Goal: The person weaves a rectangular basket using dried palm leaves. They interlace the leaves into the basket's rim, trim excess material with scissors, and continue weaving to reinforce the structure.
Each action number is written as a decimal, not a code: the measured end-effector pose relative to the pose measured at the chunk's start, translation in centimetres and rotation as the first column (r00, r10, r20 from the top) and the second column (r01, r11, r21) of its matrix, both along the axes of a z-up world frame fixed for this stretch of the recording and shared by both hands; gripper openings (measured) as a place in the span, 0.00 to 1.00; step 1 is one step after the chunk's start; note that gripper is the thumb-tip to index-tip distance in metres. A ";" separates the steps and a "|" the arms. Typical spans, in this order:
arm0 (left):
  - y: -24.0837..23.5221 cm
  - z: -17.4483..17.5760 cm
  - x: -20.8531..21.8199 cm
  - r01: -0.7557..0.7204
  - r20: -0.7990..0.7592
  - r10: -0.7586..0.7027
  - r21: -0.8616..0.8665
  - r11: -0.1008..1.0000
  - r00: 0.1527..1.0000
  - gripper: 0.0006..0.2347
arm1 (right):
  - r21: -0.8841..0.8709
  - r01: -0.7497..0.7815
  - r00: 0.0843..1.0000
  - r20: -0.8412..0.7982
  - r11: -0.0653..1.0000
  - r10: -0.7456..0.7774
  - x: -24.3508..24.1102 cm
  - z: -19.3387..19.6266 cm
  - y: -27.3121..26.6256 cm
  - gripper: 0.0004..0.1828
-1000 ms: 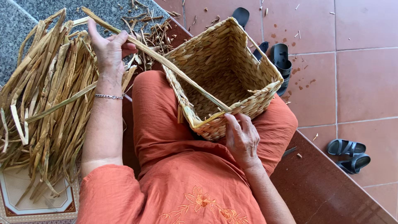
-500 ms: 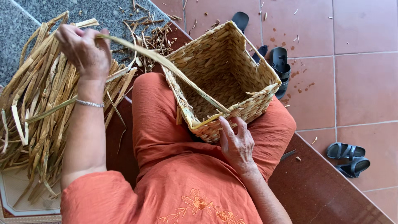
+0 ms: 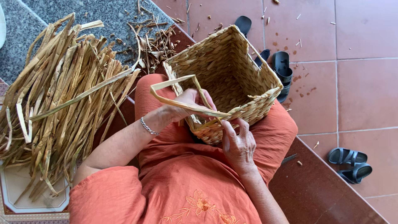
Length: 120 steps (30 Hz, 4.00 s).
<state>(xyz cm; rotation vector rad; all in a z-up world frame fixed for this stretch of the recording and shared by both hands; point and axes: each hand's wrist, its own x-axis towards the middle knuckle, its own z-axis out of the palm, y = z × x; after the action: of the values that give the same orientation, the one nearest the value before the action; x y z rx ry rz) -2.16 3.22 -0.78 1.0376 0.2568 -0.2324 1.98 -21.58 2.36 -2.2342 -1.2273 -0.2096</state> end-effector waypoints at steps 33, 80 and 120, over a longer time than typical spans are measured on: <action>-1.4 -0.3 1.8 0.122 -0.202 -0.093 0.134 0.983 0.975 0.11 | 0.102 0.022 0.970 -0.241 0.995 0.003 0.0 3.2 0.9 0.18; -7.8 2.5 -2.6 -0.543 0.497 -0.262 0.827 -0.143 0.827 0.05 | 0.025 -0.014 0.893 -0.450 1.000 0.023 0.7 0.2 -6.2 0.08; -9.8 -0.9 -0.8 -0.478 0.509 -0.159 0.855 0.200 0.846 0.06 | 0.241 0.511 0.148 -0.970 0.825 0.191 7.7 -8.8 -1.8 0.41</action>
<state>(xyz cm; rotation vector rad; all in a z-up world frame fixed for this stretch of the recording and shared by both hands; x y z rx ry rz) -2.96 -6.61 -1.70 2.3394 -0.0159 0.5525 9.69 -23.36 -6.43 -1.3606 -0.0526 0.7167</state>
